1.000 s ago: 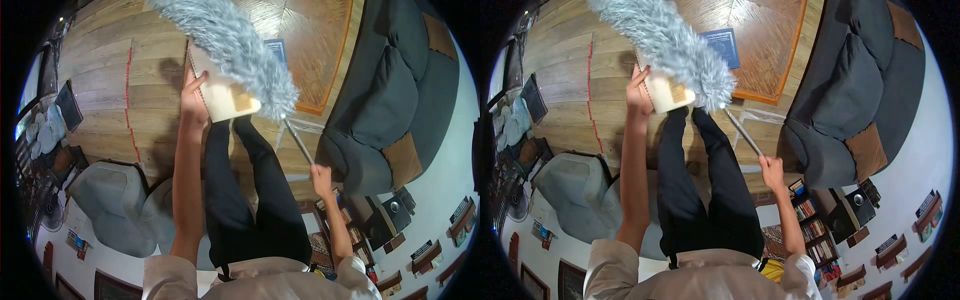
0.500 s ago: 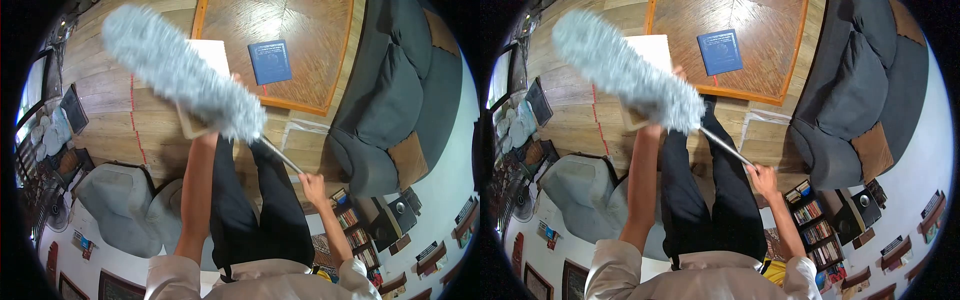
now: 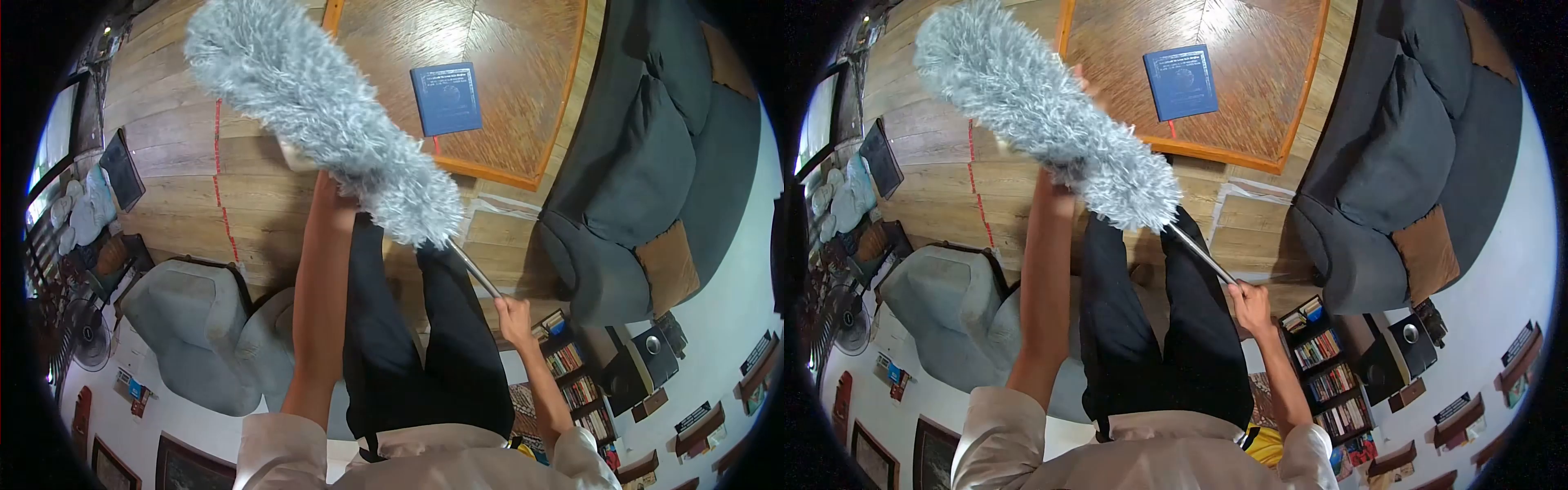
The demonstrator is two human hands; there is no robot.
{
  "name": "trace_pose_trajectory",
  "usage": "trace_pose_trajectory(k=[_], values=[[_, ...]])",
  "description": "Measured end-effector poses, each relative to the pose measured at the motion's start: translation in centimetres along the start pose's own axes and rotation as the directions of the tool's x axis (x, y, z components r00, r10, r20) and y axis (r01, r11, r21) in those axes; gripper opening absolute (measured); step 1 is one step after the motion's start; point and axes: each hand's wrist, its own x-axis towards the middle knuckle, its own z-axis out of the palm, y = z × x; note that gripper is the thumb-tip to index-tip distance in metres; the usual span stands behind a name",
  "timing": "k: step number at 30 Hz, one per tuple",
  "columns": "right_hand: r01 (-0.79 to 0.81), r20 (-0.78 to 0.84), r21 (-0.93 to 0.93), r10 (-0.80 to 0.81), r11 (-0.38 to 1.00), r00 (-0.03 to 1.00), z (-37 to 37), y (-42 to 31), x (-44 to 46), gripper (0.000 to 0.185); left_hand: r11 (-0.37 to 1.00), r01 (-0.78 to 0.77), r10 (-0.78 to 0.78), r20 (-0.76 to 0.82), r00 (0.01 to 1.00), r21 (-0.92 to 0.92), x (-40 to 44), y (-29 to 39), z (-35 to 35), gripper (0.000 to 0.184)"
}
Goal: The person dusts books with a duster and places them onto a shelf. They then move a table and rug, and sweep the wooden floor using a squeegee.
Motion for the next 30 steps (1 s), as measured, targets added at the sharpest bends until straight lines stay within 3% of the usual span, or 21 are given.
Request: trace_pose_trajectory(k=[2, 5, 7, 11, 13, 16, 17, 19, 21, 25, 27, 30], values=[[0.003, -0.010, 0.030, -0.002, 1.000, 1.000, 0.2, 0.0, 0.1, 0.046, 0.999, -0.006, 0.006, -0.004, 1.000, -0.053, 0.8, -0.6, -0.1, 0.045], [0.027, -0.089, -0.069, -0.033, 0.997, 0.996, 1.0, -0.7, 2.0, 0.044, 0.991, -0.016, 0.013, -0.022, 1.000, -0.131, 2.4, -1.6, 0.0, 0.047], [-0.017, -0.084, 0.046, 0.021, 0.999, 0.996, 1.1, -1.5, 3.2, 0.044, 0.985, -0.036, 0.028, -0.050, 0.998, -0.169, 3.5, -2.0, 0.0, 0.049], [0.040, -0.093, 0.054, -0.035, 0.998, 0.995, 1.2, -0.6, 1.6, 0.044, 0.979, -0.131, 0.096, -0.214, 0.972, -0.158, 5.4, -2.4, -1.0, 0.052], [-0.019, -0.072, 0.065, 0.024, 0.998, 0.997, 0.8, -0.3, 1.1, 0.044, 0.979, -0.199, 0.172, -0.326, 0.929, -0.051, 5.7, -2.8, -0.9, 0.053], [-0.012, -0.157, 0.051, 0.020, 0.999, 0.987, 1.3, -0.4, 2.3, 0.046, 0.881, -0.218, 0.385, -0.371, 0.845, 0.419, 3.7, -3.8, 3.1, 0.053], [-0.013, -0.160, 0.050, 0.021, 0.999, 0.987, 1.2, -0.7, 3.0, 0.046, 0.896, -0.195, 0.334, -0.313, 0.889, 0.400, 3.2, -3.8, 2.7, 0.044], [-0.086, -0.245, 0.226, 0.142, 0.970, 0.959, 0.7, -2.1, 4.5, 0.048, 0.910, -0.161, 0.245, -0.182, 0.952, 0.382, 2.3, -3.5, 1.5, 0.043], [-0.107, -0.224, 0.236, 0.161, 0.966, 0.961, -0.8, -1.6, 4.7, 0.048, 0.889, -0.161, 0.248, -0.155, 0.956, 0.428, 1.9, -2.8, 1.1, 0.041], [-0.048, -0.203, 0.026, 0.052, 0.998, 0.978, -3.8, -1.0, 3.9, 0.050, 0.828, -0.186, 0.261, -0.071, 0.963, 0.529, 2.9, -0.8, -0.3, 0.040], [-0.073, -0.126, -0.205, 0.047, 0.976, 0.991, -4.6, -0.5, 2.5, 0.052, 0.840, -0.169, 0.308, -0.196, 0.931, 0.515, 4.1, 0.0, -0.3, 0.043], [-0.107, -0.119, -0.236, 0.080, 0.966, 0.990, -4.8, 1.5, 1.3, 0.053, 0.809, -0.250, 0.391, -0.169, 0.905, 0.532, 4.1, 0.6, 0.9, 0.047]])
